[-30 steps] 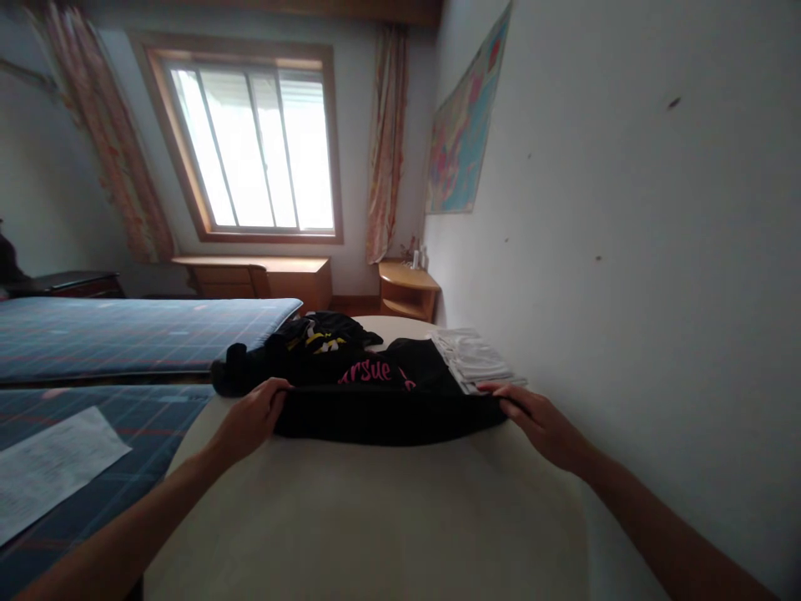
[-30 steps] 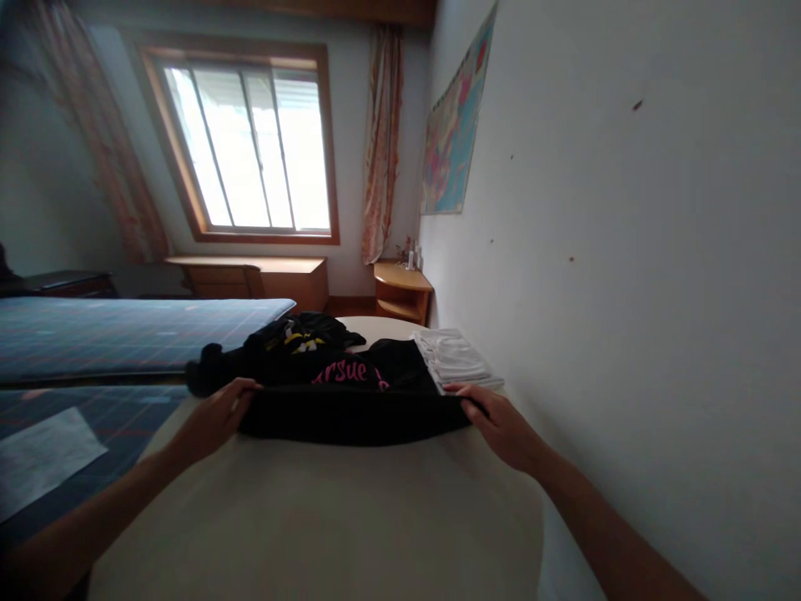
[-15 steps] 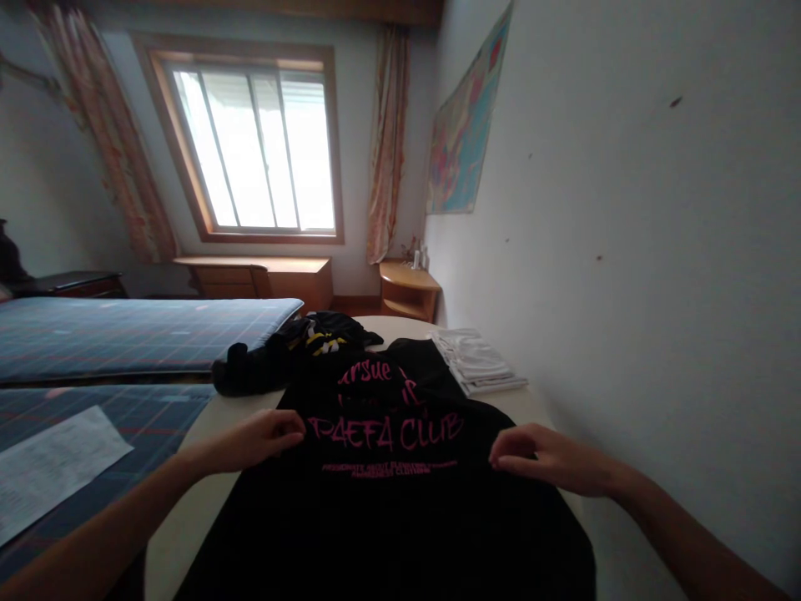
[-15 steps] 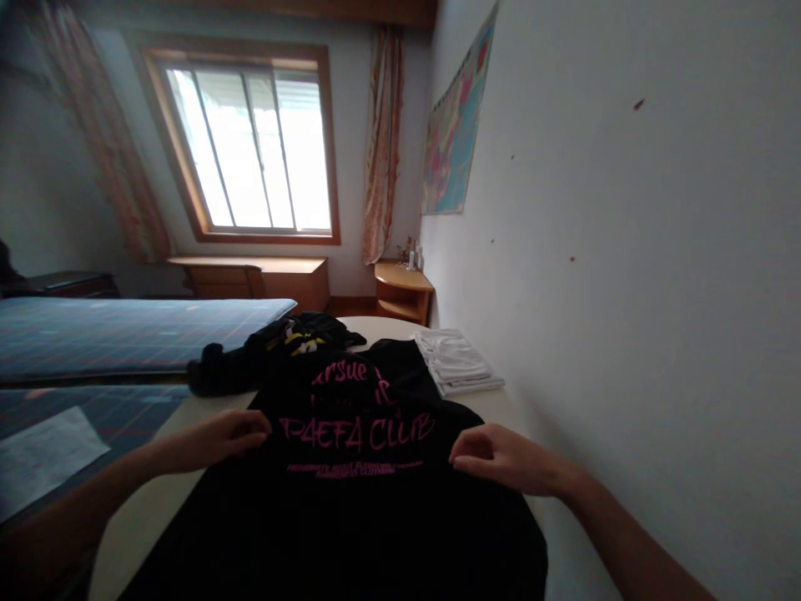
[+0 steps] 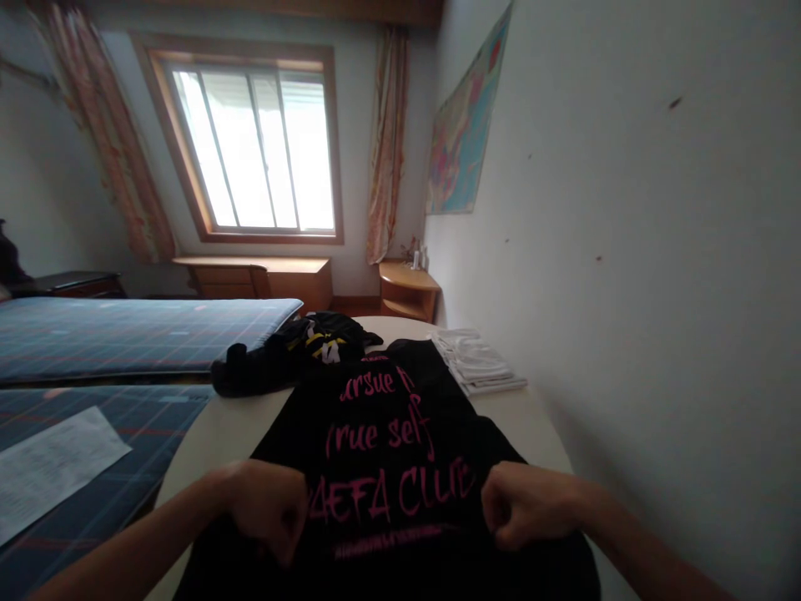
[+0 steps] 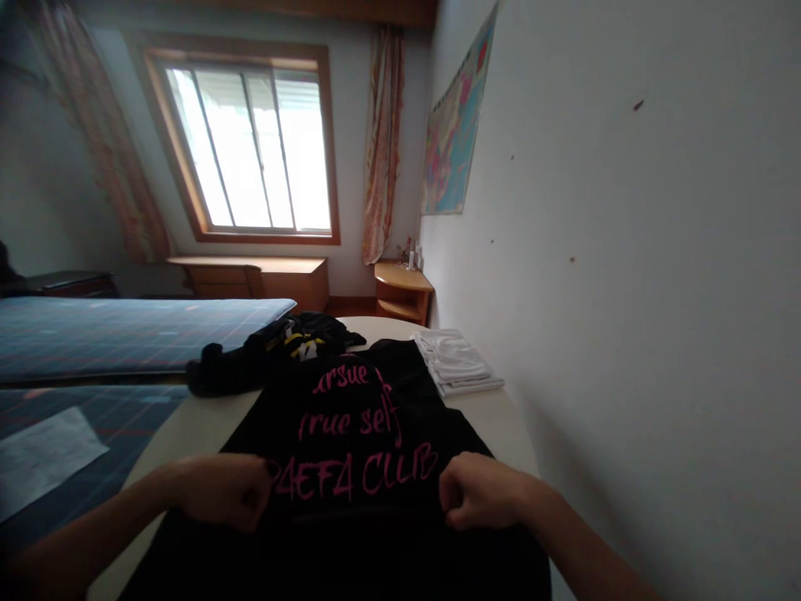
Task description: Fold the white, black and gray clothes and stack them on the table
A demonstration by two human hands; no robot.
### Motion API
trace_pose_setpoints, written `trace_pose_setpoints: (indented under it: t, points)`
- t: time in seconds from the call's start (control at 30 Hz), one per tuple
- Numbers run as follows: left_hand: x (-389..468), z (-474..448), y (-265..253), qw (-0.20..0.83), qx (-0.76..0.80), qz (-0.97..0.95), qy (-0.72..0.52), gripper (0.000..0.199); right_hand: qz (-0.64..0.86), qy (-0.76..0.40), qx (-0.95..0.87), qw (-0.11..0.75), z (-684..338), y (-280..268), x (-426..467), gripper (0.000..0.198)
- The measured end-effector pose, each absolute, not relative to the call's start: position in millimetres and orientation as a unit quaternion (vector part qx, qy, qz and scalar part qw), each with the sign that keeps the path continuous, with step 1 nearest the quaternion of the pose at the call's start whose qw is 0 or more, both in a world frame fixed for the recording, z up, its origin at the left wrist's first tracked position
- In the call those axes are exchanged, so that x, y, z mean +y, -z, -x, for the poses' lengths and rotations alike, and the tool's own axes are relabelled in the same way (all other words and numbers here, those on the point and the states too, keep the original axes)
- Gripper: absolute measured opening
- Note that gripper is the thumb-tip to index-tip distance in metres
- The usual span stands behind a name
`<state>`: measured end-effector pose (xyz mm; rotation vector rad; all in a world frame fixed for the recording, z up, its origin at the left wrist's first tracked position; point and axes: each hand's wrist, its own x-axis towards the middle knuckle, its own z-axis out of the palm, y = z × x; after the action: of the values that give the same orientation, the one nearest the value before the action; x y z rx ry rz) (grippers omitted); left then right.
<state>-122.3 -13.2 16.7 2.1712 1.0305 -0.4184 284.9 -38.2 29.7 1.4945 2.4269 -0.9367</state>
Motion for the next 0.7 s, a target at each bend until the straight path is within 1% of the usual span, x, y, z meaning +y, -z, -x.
trace_pose_setpoints:
  t: [0.07, 0.1, 0.13, 0.17, 0.2, 0.23, 0.3, 0.33, 0.37, 0.4, 0.47, 0.53, 0.63, 0.7]
  points:
    - [-20, 118, -15, 0.479, 0.338, -0.77, 0.253, 0.007, -0.481, 0.406, 0.765, 0.137, -280, -34, -45, 0.014]
    - [-23, 115, -14, 0.53, 0.321, -0.732, 0.281, 0.008, -0.468, 0.444, 0.748, 0.158, -277, -36, -48, 0.016]
    - [-25, 111, -15, 0.563, 0.32, -0.707, 0.284, 0.012, -0.453, 0.474, 0.737, 0.164, -274, -37, -50, 0.02]
    - [-25, 108, -16, 0.573, 0.33, -0.705, 0.256, 0.016, -0.441, 0.491, 0.736, 0.151, -272, -39, -50, 0.023]
    - [-24, 105, -17, 0.556, 0.352, -0.727, 0.195, 0.02, -0.436, 0.493, 0.743, 0.118, -270, -41, -50, 0.026]
    - [-20, 102, -19, 0.509, 0.379, -0.765, 0.112, 0.022, -0.441, 0.475, 0.759, 0.066, -268, -42, -48, 0.028]
    - [-9, 99, -20, 0.333, 0.426, -0.839, -0.063, 0.025, -0.463, 0.375, 0.802, -0.052, -266, -42, -42, 0.031]
    - [-2, 99, -18, 0.233, 0.44, -0.858, -0.124, 0.028, -0.471, 0.31, 0.82, -0.096, -266, -41, -39, 0.034]
    - [5, 100, -15, 0.143, 0.452, -0.865, -0.164, 0.032, -0.476, 0.252, 0.834, -0.121, -266, -38, -35, 0.038]
    - [13, 102, -10, 0.071, 0.464, -0.863, -0.187, 0.038, -0.477, 0.208, 0.844, -0.127, -266, -34, -32, 0.042]
    - [28, 108, 2, -0.025, 0.5, -0.839, -0.213, 0.047, -0.477, 0.164, 0.857, -0.109, -267, -24, -27, 0.046]
    - [40, 114, 15, -0.049, 0.539, -0.812, -0.217, 0.052, -0.486, 0.144, 0.857, -0.094, -267, -15, -23, 0.039]
    - [48, 119, 25, 0.013, 0.554, -0.813, -0.181, 0.056, -0.492, 0.127, 0.857, -0.089, -265, -8, -22, 0.02]
    - [47, 120, 23, 0.049, 0.549, -0.819, -0.159, 0.051, -0.485, 0.13, 0.861, -0.086, -264, -9, -25, 0.014]
